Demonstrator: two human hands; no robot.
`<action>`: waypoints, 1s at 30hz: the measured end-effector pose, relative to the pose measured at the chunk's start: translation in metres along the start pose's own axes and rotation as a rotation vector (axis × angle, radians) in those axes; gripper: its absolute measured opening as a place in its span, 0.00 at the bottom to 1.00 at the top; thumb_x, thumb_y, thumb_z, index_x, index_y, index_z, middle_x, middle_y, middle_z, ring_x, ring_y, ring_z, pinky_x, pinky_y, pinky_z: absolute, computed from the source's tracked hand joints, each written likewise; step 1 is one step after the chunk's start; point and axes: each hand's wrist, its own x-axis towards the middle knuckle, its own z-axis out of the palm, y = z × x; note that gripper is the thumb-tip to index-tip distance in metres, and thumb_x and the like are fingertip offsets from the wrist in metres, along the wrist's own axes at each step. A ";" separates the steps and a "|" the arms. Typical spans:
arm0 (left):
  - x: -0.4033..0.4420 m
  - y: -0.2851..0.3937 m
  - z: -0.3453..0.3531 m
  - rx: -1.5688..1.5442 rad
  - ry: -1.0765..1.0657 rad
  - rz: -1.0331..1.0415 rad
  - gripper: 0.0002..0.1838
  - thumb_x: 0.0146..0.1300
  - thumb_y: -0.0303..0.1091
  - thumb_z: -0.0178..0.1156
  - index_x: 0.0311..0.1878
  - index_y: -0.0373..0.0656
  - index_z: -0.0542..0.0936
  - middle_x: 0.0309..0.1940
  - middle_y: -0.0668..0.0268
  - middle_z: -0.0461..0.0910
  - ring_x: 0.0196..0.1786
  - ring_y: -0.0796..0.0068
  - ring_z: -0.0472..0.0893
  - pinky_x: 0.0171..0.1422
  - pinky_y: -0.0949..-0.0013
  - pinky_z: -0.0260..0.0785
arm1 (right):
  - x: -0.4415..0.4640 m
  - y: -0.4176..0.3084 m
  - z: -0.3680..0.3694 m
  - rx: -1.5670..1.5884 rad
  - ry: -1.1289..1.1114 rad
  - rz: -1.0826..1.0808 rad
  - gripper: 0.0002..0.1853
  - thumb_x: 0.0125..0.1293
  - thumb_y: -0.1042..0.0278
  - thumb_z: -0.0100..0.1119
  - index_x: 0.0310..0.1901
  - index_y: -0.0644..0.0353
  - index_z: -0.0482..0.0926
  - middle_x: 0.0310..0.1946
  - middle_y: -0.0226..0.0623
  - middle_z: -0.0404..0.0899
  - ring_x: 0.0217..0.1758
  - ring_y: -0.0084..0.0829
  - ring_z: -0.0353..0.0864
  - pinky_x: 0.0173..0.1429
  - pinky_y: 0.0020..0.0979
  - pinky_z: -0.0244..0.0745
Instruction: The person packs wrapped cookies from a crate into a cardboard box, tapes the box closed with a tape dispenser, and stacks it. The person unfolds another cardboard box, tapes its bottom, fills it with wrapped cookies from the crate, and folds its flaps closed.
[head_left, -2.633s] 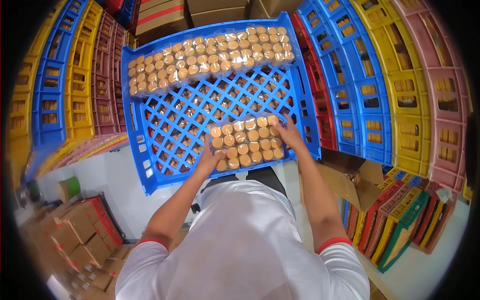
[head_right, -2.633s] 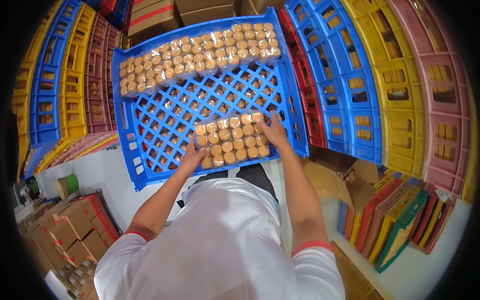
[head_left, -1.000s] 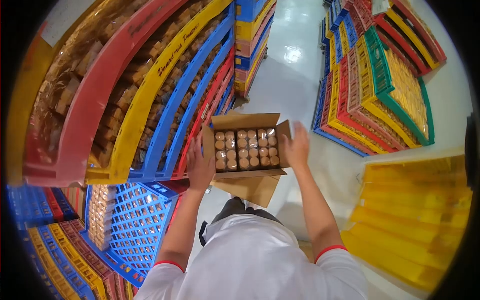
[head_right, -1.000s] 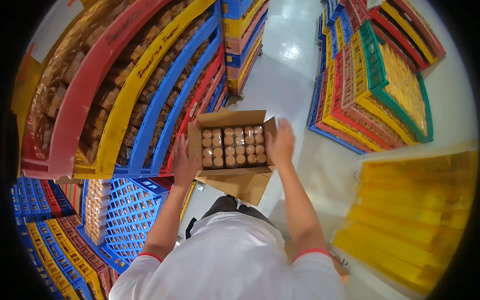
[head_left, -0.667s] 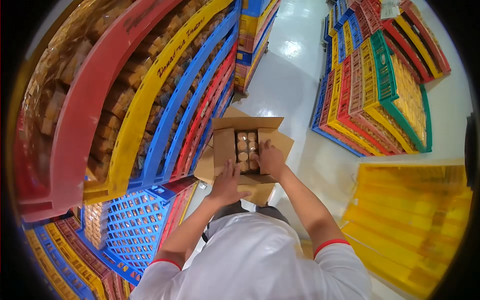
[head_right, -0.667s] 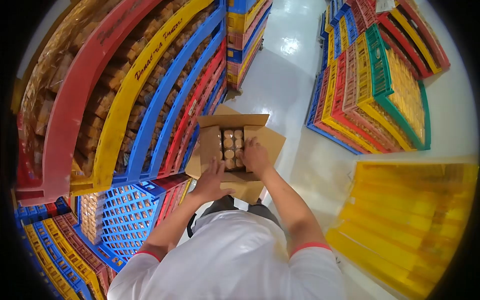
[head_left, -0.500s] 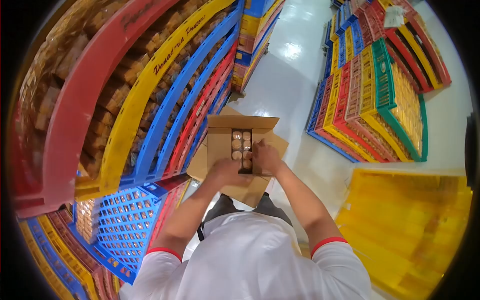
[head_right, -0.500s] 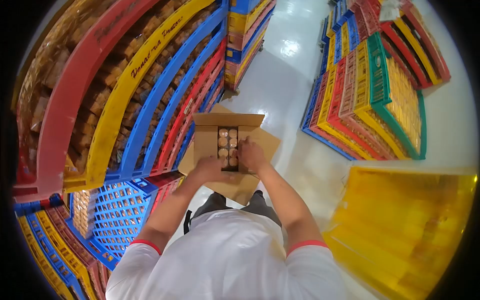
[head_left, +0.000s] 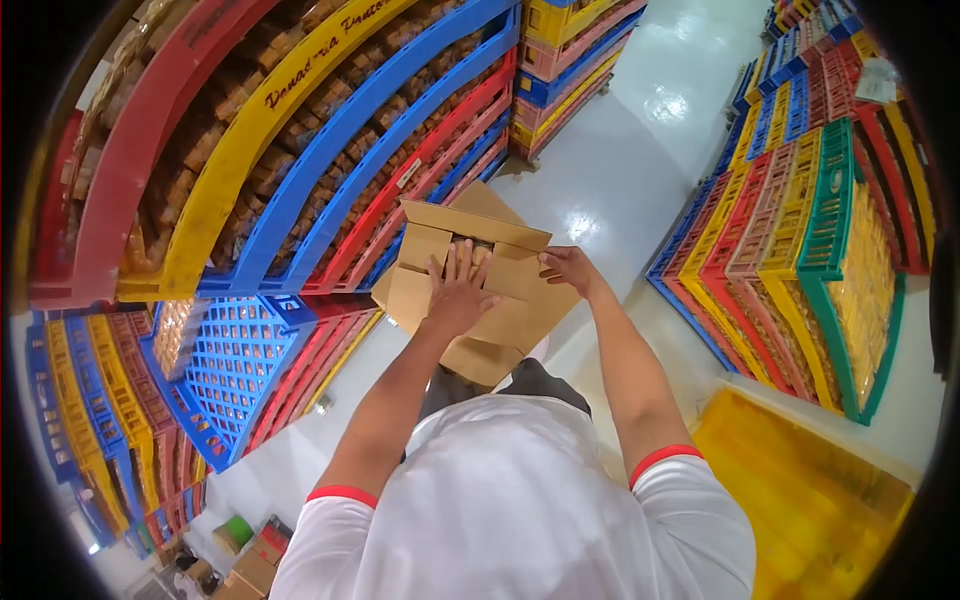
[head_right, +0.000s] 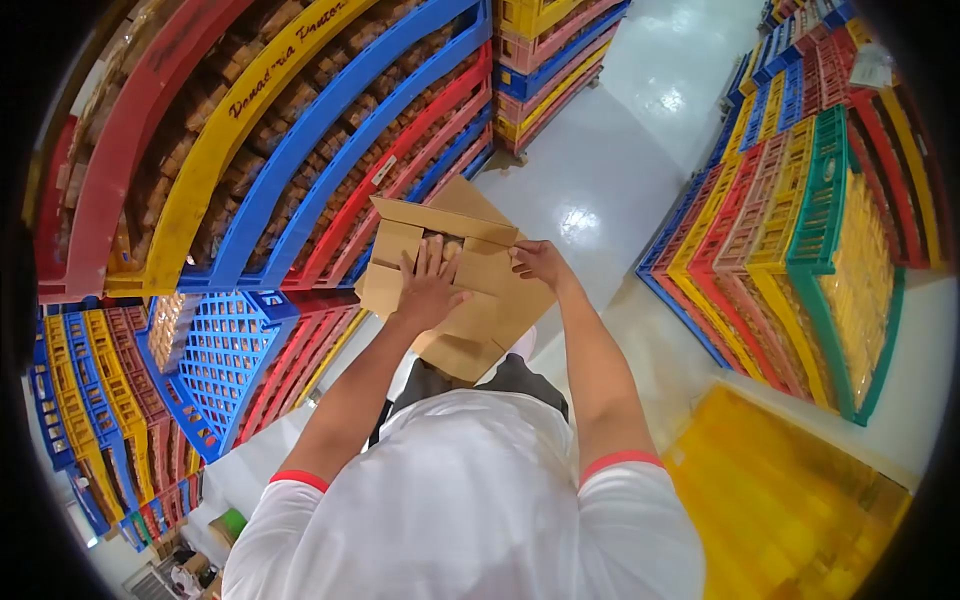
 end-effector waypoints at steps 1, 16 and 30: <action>0.005 0.003 0.006 -0.037 0.075 -0.001 0.47 0.73 0.65 0.54 0.88 0.57 0.50 0.88 0.50 0.36 0.88 0.40 0.37 0.82 0.21 0.29 | 0.005 -0.003 -0.005 -0.003 -0.020 0.013 0.17 0.73 0.61 0.68 0.58 0.60 0.87 0.38 0.30 0.86 0.34 0.24 0.84 0.40 0.29 0.79; 0.006 0.003 0.007 0.003 0.065 0.047 0.39 0.77 0.62 0.50 0.86 0.61 0.56 0.88 0.51 0.40 0.88 0.41 0.36 0.78 0.13 0.31 | 0.008 -0.032 0.026 -0.645 0.215 -0.492 0.18 0.65 0.69 0.72 0.55 0.65 0.86 0.48 0.45 0.89 0.51 0.42 0.88 0.57 0.37 0.81; -0.048 -0.016 -0.026 -1.032 0.745 -0.570 0.62 0.54 0.28 0.80 0.85 0.42 0.48 0.86 0.43 0.32 0.87 0.40 0.45 0.89 0.55 0.47 | -0.090 0.014 0.081 -1.455 0.075 -0.858 0.39 0.70 0.46 0.64 0.76 0.62 0.69 0.77 0.49 0.68 0.80 0.49 0.66 0.82 0.45 0.63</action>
